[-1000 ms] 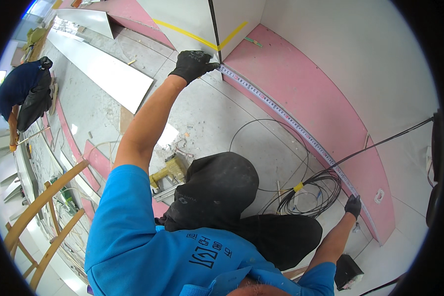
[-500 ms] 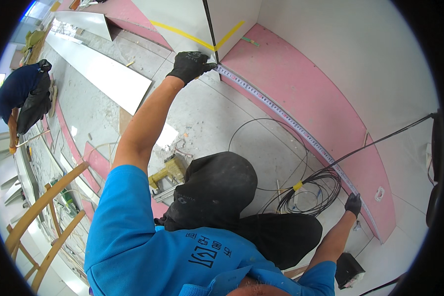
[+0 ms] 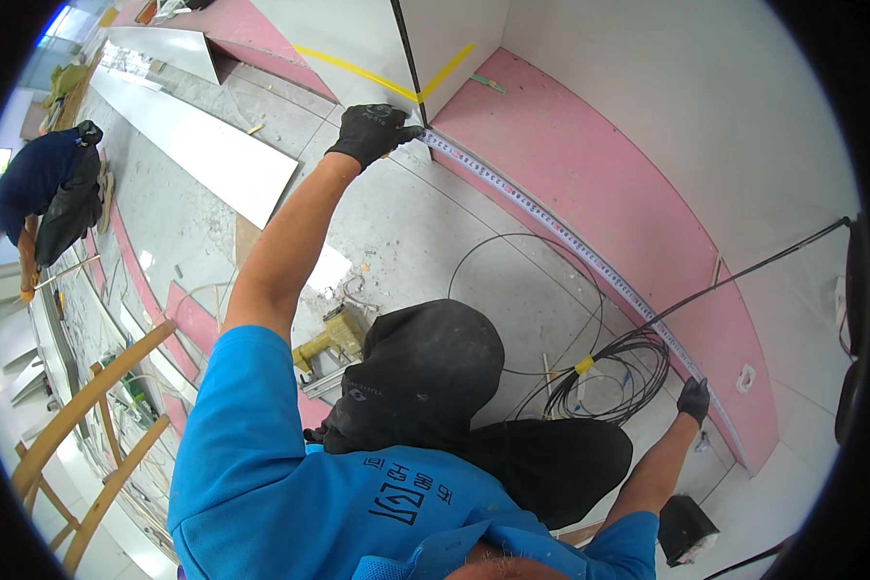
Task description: The person measures and marks a white wall panel using a tape measure and pen, then cuts the panel with a utility knife. The person also positions the panel against the wall to check fit and alignment.
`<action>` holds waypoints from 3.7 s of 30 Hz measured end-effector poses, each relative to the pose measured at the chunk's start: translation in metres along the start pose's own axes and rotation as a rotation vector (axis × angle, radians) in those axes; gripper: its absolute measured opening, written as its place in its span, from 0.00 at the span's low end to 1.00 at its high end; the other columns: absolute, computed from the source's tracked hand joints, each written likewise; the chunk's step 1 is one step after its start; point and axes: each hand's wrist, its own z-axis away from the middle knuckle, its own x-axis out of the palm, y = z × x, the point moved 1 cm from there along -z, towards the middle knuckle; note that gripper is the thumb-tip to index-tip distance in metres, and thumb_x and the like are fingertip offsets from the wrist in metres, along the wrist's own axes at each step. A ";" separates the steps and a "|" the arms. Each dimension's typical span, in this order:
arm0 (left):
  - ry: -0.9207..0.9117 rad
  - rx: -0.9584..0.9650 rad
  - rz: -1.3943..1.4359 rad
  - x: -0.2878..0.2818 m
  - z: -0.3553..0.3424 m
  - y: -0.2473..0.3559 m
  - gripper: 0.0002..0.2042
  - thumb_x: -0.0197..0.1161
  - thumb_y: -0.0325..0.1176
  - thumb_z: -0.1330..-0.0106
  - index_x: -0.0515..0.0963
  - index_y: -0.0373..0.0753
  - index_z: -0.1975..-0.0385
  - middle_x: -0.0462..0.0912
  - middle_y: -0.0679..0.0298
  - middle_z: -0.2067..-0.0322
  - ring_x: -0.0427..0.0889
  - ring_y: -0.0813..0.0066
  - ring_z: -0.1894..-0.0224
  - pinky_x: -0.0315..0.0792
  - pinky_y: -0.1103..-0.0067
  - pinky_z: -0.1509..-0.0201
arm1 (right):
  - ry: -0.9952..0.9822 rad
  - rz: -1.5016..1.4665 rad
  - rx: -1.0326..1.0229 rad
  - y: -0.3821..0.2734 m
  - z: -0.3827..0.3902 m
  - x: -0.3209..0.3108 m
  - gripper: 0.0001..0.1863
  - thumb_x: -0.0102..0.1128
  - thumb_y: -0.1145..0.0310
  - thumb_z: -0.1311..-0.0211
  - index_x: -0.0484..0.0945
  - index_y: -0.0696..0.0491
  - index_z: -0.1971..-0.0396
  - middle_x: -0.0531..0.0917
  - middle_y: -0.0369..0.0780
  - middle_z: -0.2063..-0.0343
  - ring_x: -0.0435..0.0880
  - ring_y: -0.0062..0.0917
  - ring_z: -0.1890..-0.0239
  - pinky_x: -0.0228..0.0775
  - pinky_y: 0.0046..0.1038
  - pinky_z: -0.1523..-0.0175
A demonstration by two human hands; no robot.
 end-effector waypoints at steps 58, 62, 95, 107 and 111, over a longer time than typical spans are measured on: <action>-0.024 -0.040 0.073 0.010 -0.006 -0.003 0.23 0.57 0.62 0.43 0.83 0.48 0.71 0.83 0.64 0.76 0.82 0.63 0.69 0.74 0.71 0.65 | 0.027 0.055 -0.073 0.032 -0.009 -0.020 0.18 0.51 0.59 0.35 0.74 0.61 0.63 0.80 0.54 0.73 0.79 0.48 0.68 0.69 0.40 0.64; -0.056 -0.075 0.022 0.009 0.000 -0.004 0.23 0.57 0.62 0.43 0.82 0.48 0.72 0.82 0.65 0.77 0.82 0.64 0.70 0.74 0.71 0.65 | -0.010 0.139 -0.103 0.016 -0.004 0.008 0.18 0.51 0.58 0.34 0.74 0.61 0.62 0.81 0.53 0.72 0.80 0.46 0.67 0.69 0.39 0.63; -0.001 -0.045 0.018 0.012 0.006 -0.007 0.23 0.55 0.62 0.42 0.81 0.47 0.78 0.82 0.64 0.77 0.82 0.63 0.71 0.73 0.70 0.67 | -0.036 -0.550 0.063 0.025 -0.011 0.026 0.17 0.44 0.62 0.28 0.71 0.60 0.71 0.74 0.38 0.80 0.69 0.23 0.74 0.65 0.25 0.63; -0.039 -0.068 0.078 0.007 0.007 -0.005 0.23 0.56 0.61 0.42 0.83 0.46 0.73 0.83 0.63 0.73 0.82 0.62 0.67 0.74 0.69 0.63 | -0.064 -0.289 -0.054 0.036 -0.013 0.027 0.16 0.44 0.64 0.28 0.70 0.59 0.74 0.72 0.35 0.82 0.67 0.20 0.75 0.63 0.25 0.66; -0.064 -0.061 0.083 0.005 0.003 -0.004 0.22 0.56 0.60 0.41 0.83 0.47 0.71 0.84 0.62 0.71 0.82 0.61 0.65 0.74 0.69 0.62 | -0.046 -0.549 0.027 0.049 -0.017 0.027 0.15 0.44 0.65 0.28 0.70 0.60 0.73 0.71 0.34 0.80 0.66 0.19 0.74 0.63 0.24 0.66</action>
